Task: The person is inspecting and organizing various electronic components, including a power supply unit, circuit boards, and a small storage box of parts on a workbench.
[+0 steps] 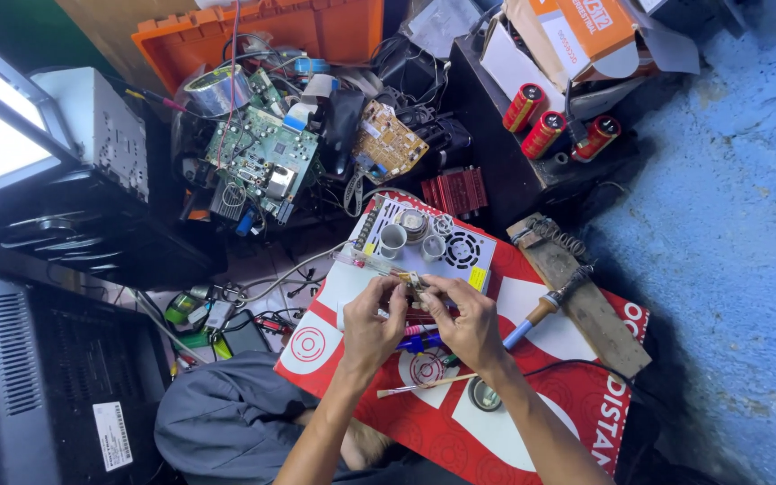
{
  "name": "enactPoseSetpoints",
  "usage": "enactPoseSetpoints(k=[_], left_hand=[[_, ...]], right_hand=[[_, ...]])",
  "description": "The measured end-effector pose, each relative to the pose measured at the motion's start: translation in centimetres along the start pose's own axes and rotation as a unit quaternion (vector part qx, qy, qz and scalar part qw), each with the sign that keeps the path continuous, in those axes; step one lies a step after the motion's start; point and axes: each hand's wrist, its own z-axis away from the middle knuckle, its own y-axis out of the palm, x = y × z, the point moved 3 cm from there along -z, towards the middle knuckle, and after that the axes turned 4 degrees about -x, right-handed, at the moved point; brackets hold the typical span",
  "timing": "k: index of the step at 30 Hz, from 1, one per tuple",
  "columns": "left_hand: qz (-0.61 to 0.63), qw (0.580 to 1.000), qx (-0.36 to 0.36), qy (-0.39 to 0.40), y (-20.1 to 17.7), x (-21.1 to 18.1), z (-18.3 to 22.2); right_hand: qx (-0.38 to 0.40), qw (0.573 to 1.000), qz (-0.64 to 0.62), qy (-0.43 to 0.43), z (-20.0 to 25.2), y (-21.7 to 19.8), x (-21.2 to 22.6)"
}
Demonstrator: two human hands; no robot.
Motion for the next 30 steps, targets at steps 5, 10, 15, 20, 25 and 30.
enactPoseSetpoints(k=[5,10,15,20,25,30], left_hand=[[-0.067,0.996,-0.049,0.028,-1.4,0.2,-1.0],[-0.108,0.987,-0.115,0.042,-2.9,2.3,-4.0],[-0.196,0.974,-0.106,0.049,-2.2,6.6,-9.4],[-0.231,0.968,-0.099,0.011,0.9,12.1,-13.8],[-0.316,0.942,-0.112,-0.008,2.3,15.2,-16.4],[-0.364,0.926,-0.103,0.012,2.9,15.7,-17.1]], right_hand=[[-0.036,0.999,0.012,-0.034,-1.5,-0.1,0.1],[-0.071,0.996,0.029,-0.034,-4.7,0.6,-1.0],[-0.055,0.998,0.018,-0.038,-10.6,2.0,-3.7],[0.015,0.999,-0.032,0.035,-16.1,6.3,-6.7],[0.065,0.993,-0.015,0.096,-19.2,9.9,-11.0],[0.036,0.987,0.153,0.030,-20.4,11.4,-13.4]])
